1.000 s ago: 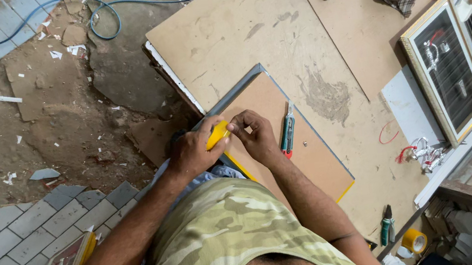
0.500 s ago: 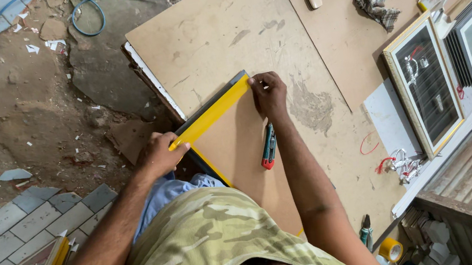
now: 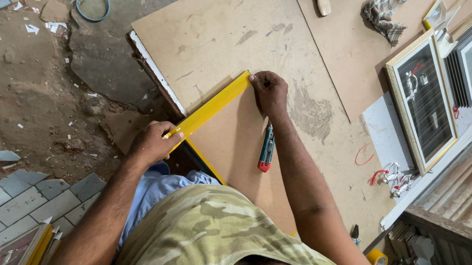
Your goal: The person applies yellow tape along the edges of rectangular frame boards, cuts the tape with a utility knife, and smooths it down. They repeat this process on multiple boards, stacking finished units aside.
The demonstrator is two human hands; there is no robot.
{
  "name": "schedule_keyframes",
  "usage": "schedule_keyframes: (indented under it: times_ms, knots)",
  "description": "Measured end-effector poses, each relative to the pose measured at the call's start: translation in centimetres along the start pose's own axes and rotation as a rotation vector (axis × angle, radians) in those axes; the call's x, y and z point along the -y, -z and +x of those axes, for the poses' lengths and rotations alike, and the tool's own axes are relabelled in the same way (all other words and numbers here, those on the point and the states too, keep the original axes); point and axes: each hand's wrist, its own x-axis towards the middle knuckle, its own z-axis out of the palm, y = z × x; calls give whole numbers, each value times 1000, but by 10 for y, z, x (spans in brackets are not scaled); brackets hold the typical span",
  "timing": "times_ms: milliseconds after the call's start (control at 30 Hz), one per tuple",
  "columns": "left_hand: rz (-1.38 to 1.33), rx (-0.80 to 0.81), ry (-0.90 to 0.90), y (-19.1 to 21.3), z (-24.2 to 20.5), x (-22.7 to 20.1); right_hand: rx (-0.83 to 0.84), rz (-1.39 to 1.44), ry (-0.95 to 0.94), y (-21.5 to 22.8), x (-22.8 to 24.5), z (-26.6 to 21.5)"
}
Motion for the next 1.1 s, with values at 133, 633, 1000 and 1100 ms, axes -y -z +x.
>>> schedule_keyframes:
  times_ms: [133, 633, 1000, 1100]
  knots:
    - [-49, 21, 15, 5, -3, -6, 7, 55, 17, -4, 4, -5]
    - [-58, 64, 7, 1, 9, 4, -44, -70, 8, -6, 9, -5]
    - [50, 18, -55, -1, 12, 7, -85, -651, 284, -85, 79, -138]
    - [72, 27, -44, -1, 9, 6, -35, -739, 417, -109, 75, -168]
